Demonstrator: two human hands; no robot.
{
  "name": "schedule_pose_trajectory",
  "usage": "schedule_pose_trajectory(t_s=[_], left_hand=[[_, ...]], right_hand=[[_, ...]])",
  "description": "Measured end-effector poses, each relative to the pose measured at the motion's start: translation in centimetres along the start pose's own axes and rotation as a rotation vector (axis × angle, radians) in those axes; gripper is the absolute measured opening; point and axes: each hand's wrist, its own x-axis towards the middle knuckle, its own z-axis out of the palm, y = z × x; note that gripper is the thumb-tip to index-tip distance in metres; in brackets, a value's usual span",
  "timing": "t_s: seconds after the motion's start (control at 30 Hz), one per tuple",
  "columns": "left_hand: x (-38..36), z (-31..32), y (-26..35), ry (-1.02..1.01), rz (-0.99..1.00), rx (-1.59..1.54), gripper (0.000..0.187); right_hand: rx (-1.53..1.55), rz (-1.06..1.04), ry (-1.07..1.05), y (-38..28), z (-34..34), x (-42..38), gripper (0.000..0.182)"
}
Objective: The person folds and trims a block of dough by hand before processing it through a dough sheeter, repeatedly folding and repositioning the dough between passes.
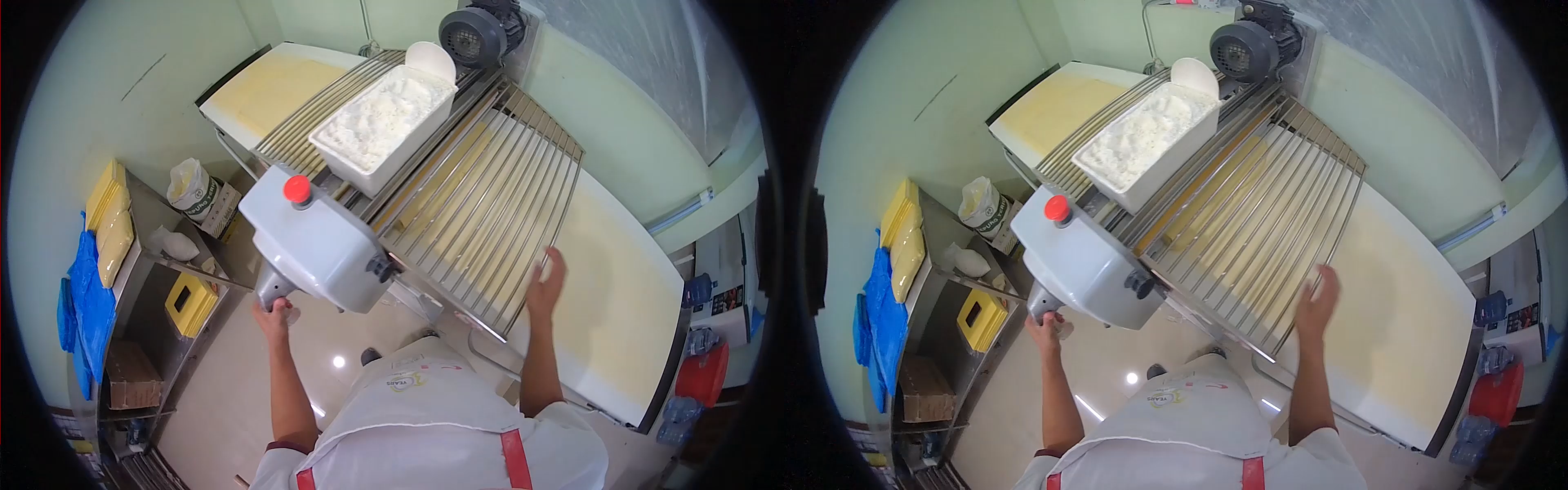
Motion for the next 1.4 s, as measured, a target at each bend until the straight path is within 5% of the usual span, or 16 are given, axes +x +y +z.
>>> schedule_pose_trajectory(t_s=[0.13,0.2,0.3,0.37,0.57,0.83,1.17,1.33,1.4], left_hand=[[0.2,0.0,-0.3,-0.020,0.008,-0.040,0.067],[0.1,0.3,-0.3,0.012,-0.018,-0.029,0.064],[-0.1,0.7,0.3,0.010,-0.067,-0.063,0.056],[0.1,0.6,0.8,-0.017,-0.032,-0.013,0.052],[0.2,-2.3,-0.6,-0.401,-0.087,-0.200,0.044],[0.2,-1.5,-0.5,-0.249,0.032,0.062,0.032],[2.0,-2.2,-1.5,-0.262,0.246,0.108,0.024],[2.6,-2.6,-0.6,-0.323,0.192,0.070,0.025],[2.6,-2.7,-0.5,-0.338,0.168,0.056,0.026]], right_hand=[[0.555,-0.131,-0.374,-17.7,4.9,-2.1,0.038],[0.896,-0.029,-0.524,-24.0,7.0,-3.3,0.034],[0.770,0.196,-0.210,-24.3,13.8,-5.3,0.034],[0.937,0.375,-0.408,-24.1,12.8,-3.7,0.045],[1.161,0.447,-0.278,-26.3,12.6,-2.9,0.041],[1.163,0.495,-0.118,-28.7,12.3,-3.0,0.040],[1.088,0.438,-0.159,-27.4,12.4,-2.9,0.037],[0.991,0.369,-0.147,-26.9,12.8,-2.7,0.047],[0.849,0.032,-0.119,-27.4,12.1,-1.9,0.043]])
